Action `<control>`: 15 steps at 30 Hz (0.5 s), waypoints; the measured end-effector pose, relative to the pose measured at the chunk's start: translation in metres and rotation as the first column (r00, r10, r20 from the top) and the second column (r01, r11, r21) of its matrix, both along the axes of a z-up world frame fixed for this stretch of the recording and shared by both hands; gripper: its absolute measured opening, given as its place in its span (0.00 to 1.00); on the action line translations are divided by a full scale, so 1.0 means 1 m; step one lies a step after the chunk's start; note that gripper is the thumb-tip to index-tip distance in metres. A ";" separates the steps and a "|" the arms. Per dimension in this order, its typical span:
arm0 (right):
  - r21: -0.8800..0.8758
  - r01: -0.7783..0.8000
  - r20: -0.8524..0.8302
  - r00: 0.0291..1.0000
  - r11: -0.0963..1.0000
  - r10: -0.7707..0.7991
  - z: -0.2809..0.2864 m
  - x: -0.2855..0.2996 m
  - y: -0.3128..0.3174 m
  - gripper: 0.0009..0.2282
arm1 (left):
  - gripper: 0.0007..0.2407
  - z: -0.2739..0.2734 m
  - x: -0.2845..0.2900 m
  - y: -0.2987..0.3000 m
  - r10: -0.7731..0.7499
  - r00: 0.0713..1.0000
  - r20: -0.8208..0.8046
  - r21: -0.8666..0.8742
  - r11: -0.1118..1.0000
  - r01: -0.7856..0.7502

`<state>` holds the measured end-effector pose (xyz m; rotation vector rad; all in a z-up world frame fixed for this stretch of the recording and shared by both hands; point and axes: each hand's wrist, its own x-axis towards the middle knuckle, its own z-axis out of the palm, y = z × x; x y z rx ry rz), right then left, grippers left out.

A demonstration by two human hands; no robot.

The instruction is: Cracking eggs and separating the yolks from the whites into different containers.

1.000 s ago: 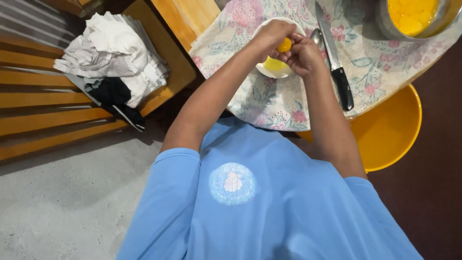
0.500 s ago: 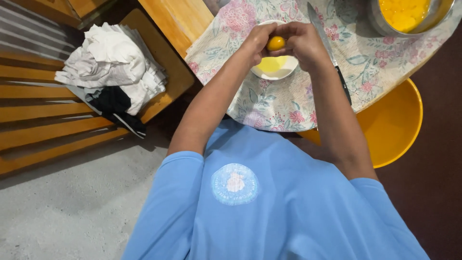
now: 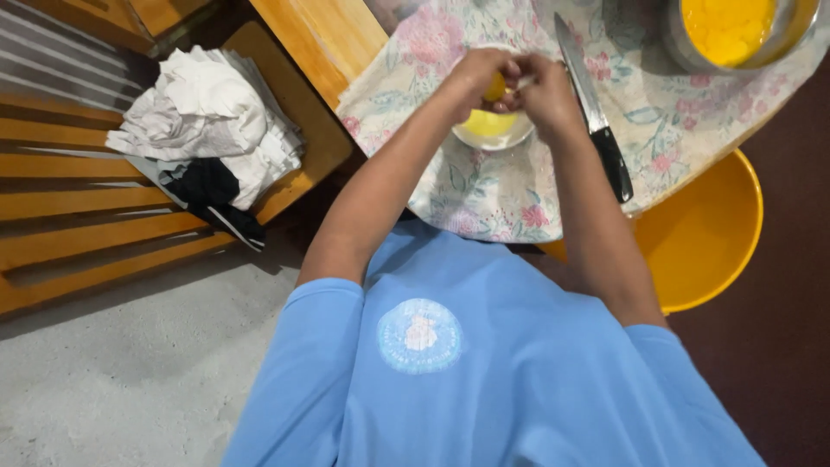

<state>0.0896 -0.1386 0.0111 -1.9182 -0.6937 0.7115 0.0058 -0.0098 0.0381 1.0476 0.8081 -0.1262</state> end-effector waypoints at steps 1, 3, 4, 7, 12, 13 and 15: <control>0.066 0.123 -0.525 0.849 0.990 -0.070 -0.002 -0.011 -0.001 0.18 | 0.10 0.002 -0.002 -0.004 -0.070 0.997 -0.039 0.138 0.988 0.075; 0.093 0.196 -0.686 0.723 0.976 -0.080 -0.012 -0.008 -0.002 0.20 | 0.10 -0.006 0.001 -0.006 -0.152 0.985 -0.078 0.328 0.930 0.169; 0.101 0.279 -0.818 0.569 0.955 -0.079 -0.017 -0.005 -0.003 0.22 | 0.10 -0.010 0.004 -0.007 -0.229 0.965 -0.130 0.499 0.826 0.263; 0.164 0.305 -0.859 0.511 0.938 -0.017 -0.047 0.005 -0.011 0.16 | 0.11 -0.001 0.000 -0.009 -0.258 0.960 -0.112 0.590 0.760 0.273; 0.219 0.276 -0.863 0.502 0.936 0.054 -0.022 0.005 -0.010 0.19 | 0.13 -0.037 0.002 0.003 -0.114 0.992 -0.046 0.631 0.767 0.117; 0.263 0.245 -0.858 0.501 0.933 0.111 -0.021 0.008 -0.008 0.19 | 0.14 -0.058 0.008 0.009 -0.025 1.000 -0.006 0.668 0.744 0.022; 0.217 0.214 -0.803 0.594 0.952 0.050 -0.003 0.003 -0.005 0.18 | 0.11 -0.038 0.003 0.002 0.033 0.999 -0.005 0.404 0.914 -0.028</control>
